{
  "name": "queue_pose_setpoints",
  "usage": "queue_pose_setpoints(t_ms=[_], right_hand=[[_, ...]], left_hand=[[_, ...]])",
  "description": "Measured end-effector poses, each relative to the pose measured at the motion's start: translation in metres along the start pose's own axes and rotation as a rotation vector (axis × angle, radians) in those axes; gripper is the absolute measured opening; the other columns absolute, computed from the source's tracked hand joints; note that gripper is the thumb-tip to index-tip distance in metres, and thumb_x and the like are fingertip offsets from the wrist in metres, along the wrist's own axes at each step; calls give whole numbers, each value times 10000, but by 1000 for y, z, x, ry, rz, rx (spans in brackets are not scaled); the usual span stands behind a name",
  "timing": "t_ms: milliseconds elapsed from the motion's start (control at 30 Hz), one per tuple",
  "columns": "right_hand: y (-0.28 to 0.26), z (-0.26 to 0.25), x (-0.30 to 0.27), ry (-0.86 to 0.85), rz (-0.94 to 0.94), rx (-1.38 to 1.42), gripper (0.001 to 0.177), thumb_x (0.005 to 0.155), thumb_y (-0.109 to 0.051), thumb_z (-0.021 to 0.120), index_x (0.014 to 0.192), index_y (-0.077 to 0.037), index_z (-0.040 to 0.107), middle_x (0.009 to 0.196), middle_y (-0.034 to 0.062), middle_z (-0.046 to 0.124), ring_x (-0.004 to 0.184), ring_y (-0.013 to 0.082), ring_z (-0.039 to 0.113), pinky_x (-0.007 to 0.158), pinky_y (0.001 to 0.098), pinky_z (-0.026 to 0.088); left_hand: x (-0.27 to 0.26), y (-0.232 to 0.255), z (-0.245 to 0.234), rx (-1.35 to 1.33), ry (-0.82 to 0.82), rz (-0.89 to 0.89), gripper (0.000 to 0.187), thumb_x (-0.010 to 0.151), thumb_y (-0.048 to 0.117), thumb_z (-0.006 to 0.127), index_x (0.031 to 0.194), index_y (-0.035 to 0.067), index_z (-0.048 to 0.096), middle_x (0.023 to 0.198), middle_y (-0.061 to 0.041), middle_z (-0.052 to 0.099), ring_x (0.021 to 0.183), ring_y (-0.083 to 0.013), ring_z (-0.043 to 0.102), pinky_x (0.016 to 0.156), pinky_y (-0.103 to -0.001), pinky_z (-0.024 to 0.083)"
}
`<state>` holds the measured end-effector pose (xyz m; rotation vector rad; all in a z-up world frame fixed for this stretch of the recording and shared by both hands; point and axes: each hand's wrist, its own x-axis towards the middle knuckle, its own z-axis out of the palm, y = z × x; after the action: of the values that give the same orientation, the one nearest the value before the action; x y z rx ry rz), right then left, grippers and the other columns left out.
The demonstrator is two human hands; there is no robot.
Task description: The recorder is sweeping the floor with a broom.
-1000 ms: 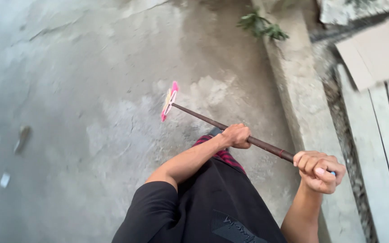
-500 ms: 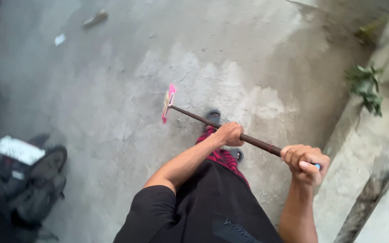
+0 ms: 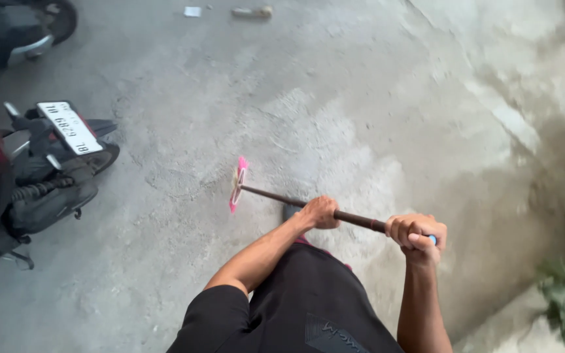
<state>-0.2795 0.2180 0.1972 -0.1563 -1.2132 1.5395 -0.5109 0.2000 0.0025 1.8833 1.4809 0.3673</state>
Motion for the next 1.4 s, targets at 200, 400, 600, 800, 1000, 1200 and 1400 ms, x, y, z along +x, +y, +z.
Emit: queue_pose_setpoints(t_ms=[200, 400, 600, 800, 1000, 1200, 1400], right_hand=[[67, 19, 100, -170, 50, 54, 244, 750, -44, 498, 598, -99, 316, 503, 22, 369, 425, 167, 335, 500, 368, 401], [111, 44, 184, -333, 70, 74, 220, 697, -54, 500, 591, -98, 313, 498, 24, 361, 415, 166, 330, 481, 349, 408], [138, 52, 258, -453, 102, 88, 213, 662, -70, 500, 580, -98, 305, 500, 22, 349, 410, 166, 332, 466, 337, 400], [181, 46, 339, -539, 104, 147, 187, 621, -76, 489, 575, -101, 309, 496, 25, 357, 406, 166, 337, 466, 335, 401], [239, 15, 432, -605, 102, 222, 182, 619, -66, 480, 559, -111, 315, 483, 22, 360, 397, 161, 332, 452, 329, 394], [277, -1, 523, -646, 102, 268, 196, 632, -65, 498, 554, -101, 321, 482, 28, 363, 401, 165, 331, 456, 335, 394], [308, -11, 588, -674, 126, 241, 258, 706, -89, 535, 542, -104, 336, 477, 24, 375, 400, 161, 350, 458, 338, 404]], left_hand=[[20, -76, -38, -95, 297, 9, 251, 724, 132, 511, 487, 51, 515, 585, -271, 570, 570, -479, 599, 579, -543, 534], [24, -102, -111, -169, 406, -82, 245, 685, 137, 492, 460, 47, 456, 554, -285, 535, 486, -467, 554, 505, -518, 511], [58, -149, -122, -132, 857, 53, 213, 861, 179, 487, 737, 6, 497, 554, -240, 497, 487, -454, 516, 471, -541, 454], [111, -204, -152, -80, 792, -38, 289, 908, 220, 451, 660, 74, 434, 514, -175, 426, 440, -359, 467, 454, -492, 429], [154, -205, -262, -287, 463, -389, 300, 734, 169, 428, 474, 94, 299, 449, -166, 386, 366, -244, 330, 382, -443, 355], [203, -227, -340, -241, 710, -257, 191, 662, 162, 484, 492, 92, 434, 505, -211, 491, 406, -342, 480, 430, -472, 434], [258, -276, -374, -175, 733, -348, 193, 679, 171, 504, 534, 43, 493, 607, -244, 581, 534, -429, 601, 507, -480, 507]])
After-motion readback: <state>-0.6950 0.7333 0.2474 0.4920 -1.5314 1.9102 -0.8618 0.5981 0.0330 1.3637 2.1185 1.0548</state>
